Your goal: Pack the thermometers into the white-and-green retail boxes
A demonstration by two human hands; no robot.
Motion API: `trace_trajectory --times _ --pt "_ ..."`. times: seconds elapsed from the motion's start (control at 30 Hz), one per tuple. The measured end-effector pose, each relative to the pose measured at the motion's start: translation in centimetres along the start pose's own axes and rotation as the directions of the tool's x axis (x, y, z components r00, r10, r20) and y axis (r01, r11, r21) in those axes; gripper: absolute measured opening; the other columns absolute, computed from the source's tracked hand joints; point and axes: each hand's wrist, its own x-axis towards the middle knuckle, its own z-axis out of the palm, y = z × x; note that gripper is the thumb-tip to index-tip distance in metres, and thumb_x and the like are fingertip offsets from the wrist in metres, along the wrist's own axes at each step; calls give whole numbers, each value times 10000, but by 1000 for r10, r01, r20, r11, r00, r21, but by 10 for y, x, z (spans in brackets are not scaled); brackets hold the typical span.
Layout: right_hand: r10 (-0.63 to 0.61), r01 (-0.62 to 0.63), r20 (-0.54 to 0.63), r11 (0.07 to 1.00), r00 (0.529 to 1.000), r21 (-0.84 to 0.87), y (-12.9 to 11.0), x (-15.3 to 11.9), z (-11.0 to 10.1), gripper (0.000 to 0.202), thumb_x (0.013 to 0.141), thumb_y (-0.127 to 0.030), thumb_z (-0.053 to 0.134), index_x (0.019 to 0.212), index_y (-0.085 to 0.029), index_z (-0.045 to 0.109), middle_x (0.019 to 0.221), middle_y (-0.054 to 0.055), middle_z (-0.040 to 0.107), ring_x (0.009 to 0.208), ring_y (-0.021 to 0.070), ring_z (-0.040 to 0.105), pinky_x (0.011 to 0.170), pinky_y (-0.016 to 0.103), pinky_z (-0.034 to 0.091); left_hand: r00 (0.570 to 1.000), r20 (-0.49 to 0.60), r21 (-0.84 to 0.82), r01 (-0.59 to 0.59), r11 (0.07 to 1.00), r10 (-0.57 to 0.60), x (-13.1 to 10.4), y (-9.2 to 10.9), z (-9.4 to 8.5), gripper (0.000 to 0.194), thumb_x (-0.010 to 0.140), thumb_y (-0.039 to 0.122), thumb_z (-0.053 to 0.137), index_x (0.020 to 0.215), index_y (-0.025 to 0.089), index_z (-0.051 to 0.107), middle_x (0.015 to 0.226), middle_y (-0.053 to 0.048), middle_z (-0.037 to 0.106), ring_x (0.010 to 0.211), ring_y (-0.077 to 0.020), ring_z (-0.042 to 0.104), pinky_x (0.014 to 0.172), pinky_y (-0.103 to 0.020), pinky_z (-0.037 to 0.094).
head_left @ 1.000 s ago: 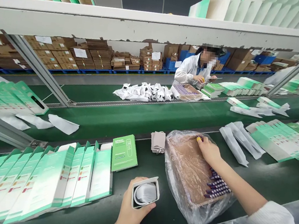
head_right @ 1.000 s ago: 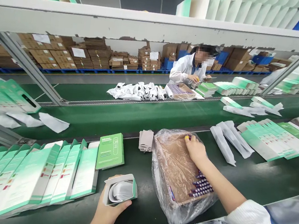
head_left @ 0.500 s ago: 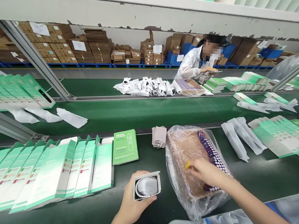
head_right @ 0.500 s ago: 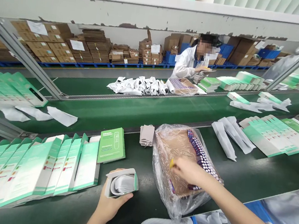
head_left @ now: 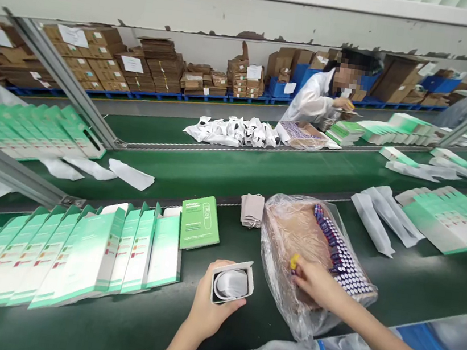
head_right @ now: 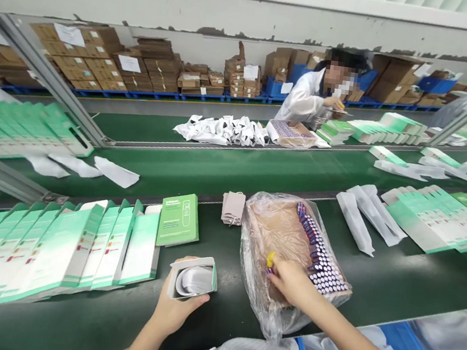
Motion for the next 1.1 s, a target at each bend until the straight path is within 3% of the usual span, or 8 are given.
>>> trace_trajectory --times 0.13,0.27,0.37,0.47,0.53,0.7,0.83,1.1 --pt "-30 51 -327 997 945 57 -24 -2 -30 206 992 -376 466 934 -201 559 766 45 648 704 209 633 668 330 490 999 31 4 -25 1000 25 2 -5 3 513 677 345 849 1127 257 619 1083 -35 649 961 -226 635 825 -324 507" --pt "-328 458 -629 888 704 49 -80 -13 -49 126 949 -236 579 1075 -230 577 882 50 675 802 200 647 734 331 508 999 20 -4 -36 999 36 3 -6 11 520 680 358 851 1129 259 609 1083 -25 639 977 -222 624 840 -322 497" --pt "-541 689 -655 724 528 -42 -120 -14 -49 199 963 -150 487 1128 -188 590 942 77 715 832 195 652 730 333 513 999 28 -6 -41 999 42 3 -6 15 509 699 346 840 1135 257 594 1075 -21 632 958 -212 625 842 -322 495" --pt "-729 749 -572 602 375 -277 -142 -9 -40 276 949 -69 413 1062 -154 649 966 81 751 890 219 657 778 385 491 998 38 9 -47 999 46 3 -5 18 482 736 294 808 1152 259 568 1078 -20 628 949 -202 629 838 -319 493" --pt "-747 734 -553 599 370 -319 -147 -6 -34 280 931 -30 422 1012 -138 668 958 84 755 921 226 656 835 413 473 997 46 6 -67 998 67 2 -5 18 469 745 276 798 1151 261 563 1082 -21 627 970 -206 627 844 -320 492" --pt "-672 693 -584 679 455 -242 -136 -11 -28 300 917 13 450 1134 -99 626 1115 158 707 1055 235 629 938 447 439 997 48 -21 -55 998 56 2 -6 17 514 729 299 829 1170 264 568 1096 -23 628 955 -200 631 830 -316 496" --pt "-607 625 -615 747 503 -226 -132 -15 -27 289 871 5 580 1133 -105 633 981 115 721 960 250 602 872 452 437 995 70 -33 -63 997 65 4 -6 17 539 705 324 852 1163 249 579 1102 -38 630 993 -222 623 840 -327 496" --pt "-502 477 -689 842 523 -252 -155 -14 -15 84 872 -90 668 936 -144 661 889 68 737 879 245 578 794 417 378 989 34 3 -144 990 144 5 -4 20 435 764 312 784 1139 257 569 1063 -31 628 921 -200 637 811 -316 507"
